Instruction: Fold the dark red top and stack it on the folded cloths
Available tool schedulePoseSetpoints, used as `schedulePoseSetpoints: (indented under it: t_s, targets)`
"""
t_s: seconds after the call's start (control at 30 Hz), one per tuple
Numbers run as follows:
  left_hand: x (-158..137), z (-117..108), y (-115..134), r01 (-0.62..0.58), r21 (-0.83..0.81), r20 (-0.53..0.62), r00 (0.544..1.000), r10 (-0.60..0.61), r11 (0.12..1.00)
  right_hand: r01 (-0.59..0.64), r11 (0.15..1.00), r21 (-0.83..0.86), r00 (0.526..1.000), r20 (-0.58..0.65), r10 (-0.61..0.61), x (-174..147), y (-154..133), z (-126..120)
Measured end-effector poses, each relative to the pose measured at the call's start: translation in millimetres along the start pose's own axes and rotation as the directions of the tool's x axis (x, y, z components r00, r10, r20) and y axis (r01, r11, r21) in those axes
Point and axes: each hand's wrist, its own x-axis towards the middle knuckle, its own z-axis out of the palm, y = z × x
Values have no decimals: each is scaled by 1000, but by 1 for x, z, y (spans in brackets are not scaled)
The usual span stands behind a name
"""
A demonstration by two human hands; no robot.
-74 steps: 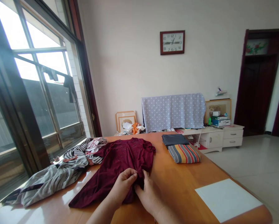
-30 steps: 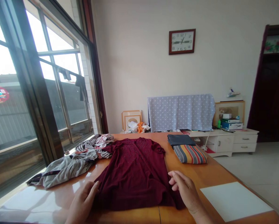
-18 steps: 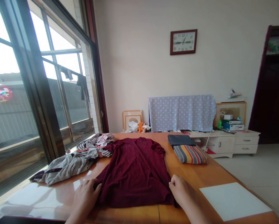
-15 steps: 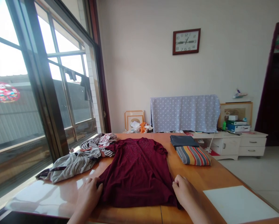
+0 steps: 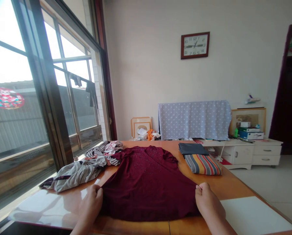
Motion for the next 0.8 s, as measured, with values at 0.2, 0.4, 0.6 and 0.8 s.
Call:
schedulePoseSetpoints:
  t_s: [0.2, 0.4, 0.6, 0.8]
  targets:
    - [6, -10, -15, 109, -63, -24, 994, -110, 992, -38, 999, 22, 999, 14, 37, 5, 12, -13]
    - [12, -9, -25, 80, -24, -18, 997, -81, 996, 20, 999, 25, 997, 75, -22, 12, 18, -9]
    - [15, -17, -25, 91, 1, 80, 993, -90, 996, 11, 1000, -7, 994, 108, -10, 22, 21, -6]
    - [15, -15, -25, 16, 95, 188, 982, -34, 995, 65, 996, -65, 997, -45, -68, 15, 9, -3]
